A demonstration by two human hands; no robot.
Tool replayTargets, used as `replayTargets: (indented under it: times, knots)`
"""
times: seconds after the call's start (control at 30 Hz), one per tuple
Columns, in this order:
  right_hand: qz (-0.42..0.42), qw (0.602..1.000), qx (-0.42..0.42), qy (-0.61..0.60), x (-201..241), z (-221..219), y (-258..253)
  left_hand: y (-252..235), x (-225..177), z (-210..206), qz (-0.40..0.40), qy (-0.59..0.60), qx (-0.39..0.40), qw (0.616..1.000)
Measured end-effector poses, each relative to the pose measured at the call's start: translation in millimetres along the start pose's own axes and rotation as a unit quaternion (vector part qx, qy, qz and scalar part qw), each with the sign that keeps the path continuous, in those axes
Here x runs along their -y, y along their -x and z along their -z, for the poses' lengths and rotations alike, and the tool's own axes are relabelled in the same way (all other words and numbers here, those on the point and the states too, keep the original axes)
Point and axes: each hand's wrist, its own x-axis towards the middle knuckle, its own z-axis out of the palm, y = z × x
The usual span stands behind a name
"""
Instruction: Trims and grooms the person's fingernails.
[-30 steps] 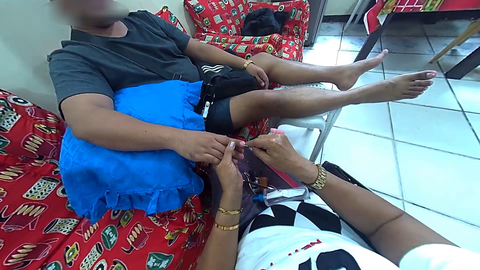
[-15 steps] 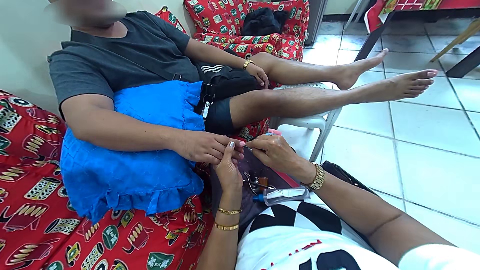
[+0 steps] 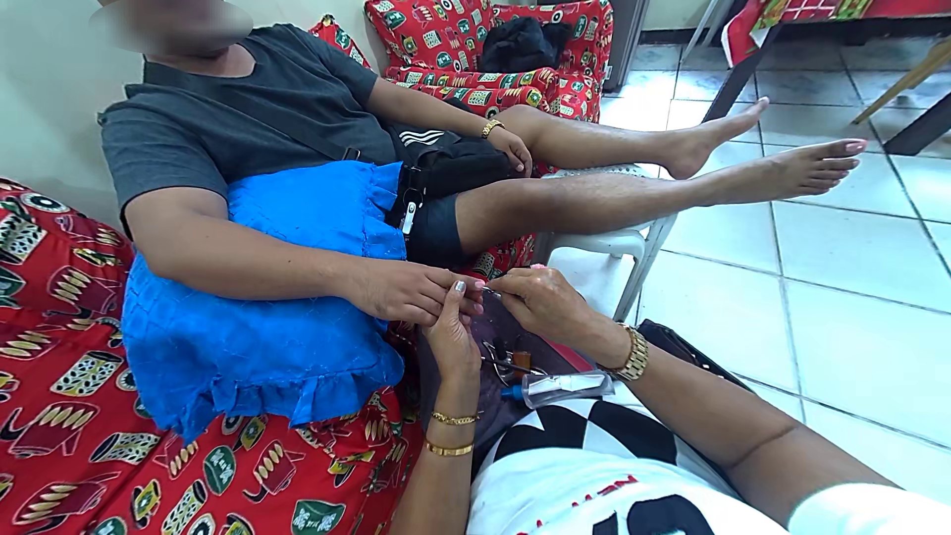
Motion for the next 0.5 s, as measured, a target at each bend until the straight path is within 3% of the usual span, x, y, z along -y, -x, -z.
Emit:
replayTargets:
  times: [0.5]
  knots:
    - [0.015, 0.994, -0.094, 0.046, 6, -16, 2, 2, -1, -1, -0.002, -0.001, 0.000, 1.000]
